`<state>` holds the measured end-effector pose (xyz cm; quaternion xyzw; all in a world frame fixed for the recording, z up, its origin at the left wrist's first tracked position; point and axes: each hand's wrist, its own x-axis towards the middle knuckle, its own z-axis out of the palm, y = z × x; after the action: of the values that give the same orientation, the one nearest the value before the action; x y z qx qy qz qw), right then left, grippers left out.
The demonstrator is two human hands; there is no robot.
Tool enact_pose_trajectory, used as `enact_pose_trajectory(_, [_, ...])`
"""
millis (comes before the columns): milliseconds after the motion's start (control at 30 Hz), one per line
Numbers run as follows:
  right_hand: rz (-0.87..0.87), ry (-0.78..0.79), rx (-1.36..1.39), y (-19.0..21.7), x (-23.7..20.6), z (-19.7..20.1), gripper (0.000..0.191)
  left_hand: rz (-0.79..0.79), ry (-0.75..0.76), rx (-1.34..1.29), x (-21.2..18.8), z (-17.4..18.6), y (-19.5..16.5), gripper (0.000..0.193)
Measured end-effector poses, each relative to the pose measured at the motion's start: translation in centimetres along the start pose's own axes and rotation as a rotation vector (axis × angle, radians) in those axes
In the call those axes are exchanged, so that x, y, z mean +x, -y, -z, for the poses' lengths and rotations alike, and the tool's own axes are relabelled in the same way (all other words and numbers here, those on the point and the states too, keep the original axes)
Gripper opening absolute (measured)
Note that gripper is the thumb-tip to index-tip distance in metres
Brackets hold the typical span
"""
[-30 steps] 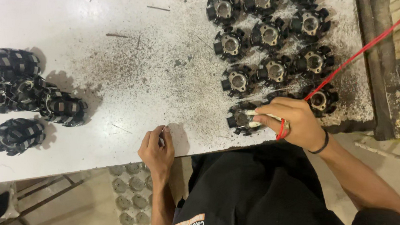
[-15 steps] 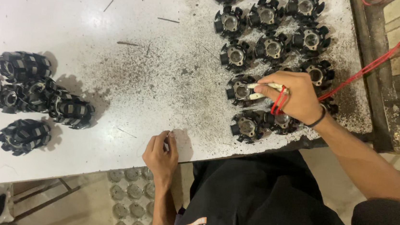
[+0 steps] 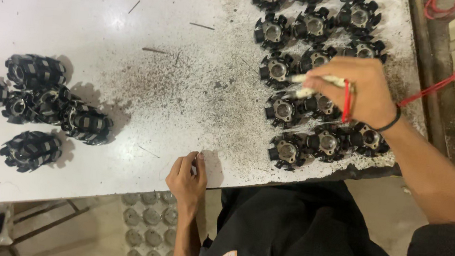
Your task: The person arranges black wheel components on the workbench, then uses a blue-handled heated tool to press and seat metal hubs into the center of each wheel, working through them one at a time. At the end they touch the hub of each wheel with a red-wired probe, appearing to test the assembled parts.
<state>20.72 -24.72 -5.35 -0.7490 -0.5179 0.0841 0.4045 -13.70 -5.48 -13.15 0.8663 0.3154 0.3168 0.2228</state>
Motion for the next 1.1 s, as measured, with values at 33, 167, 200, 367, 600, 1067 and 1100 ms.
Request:
enact_pose_trajectory(33, [0.039, -0.042, 0.003, -0.6, 0.7, 0.1, 0.018, 0.001, 0.001, 0.0, 0.0, 0.0, 0.0, 0.006])
enact_pose_trajectory(167, [0.032, -0.06, 0.034, -2.7, 3.1, -2.0, 0.016, -0.005, 0.011, 0.009, 0.2, 0.2, -0.2, 0.005])
enact_pose_trajectory(200, [0.021, -0.08, 0.076, -3.0, 3.4, -2.6, 0.016, -0.005, 0.014, 0.012, 0.3, 0.2, -0.3, 0.005])
enact_pose_trajectory(367, [0.131, -0.079, -0.007, -3.4, 3.5, -4.1, 0.015, 0.007, 0.009, -0.006, 0.4, 0.2, -0.1, 0.006])
enact_pose_trajectory(600, [0.035, -0.065, 0.05, -5.5, 7.7, -1.8, 0.015, -0.016, -0.012, 0.024, 0.0, 0.0, 0.2, 0.005])
enact_pose_trajectory(1067, [-0.018, -0.054, 0.022, -10.8, 11.8, -2.6, 0.02, -0.046, -0.024, 0.0, 0.5, 0.2, -0.1, 0.005])
enact_pose_trajectory(1100, [0.013, -0.109, 0.026, -11.4, 12.6, -2.3, 0.021, -0.019, -0.013, -0.001, 0.4, 0.2, 0.0, 0.005])
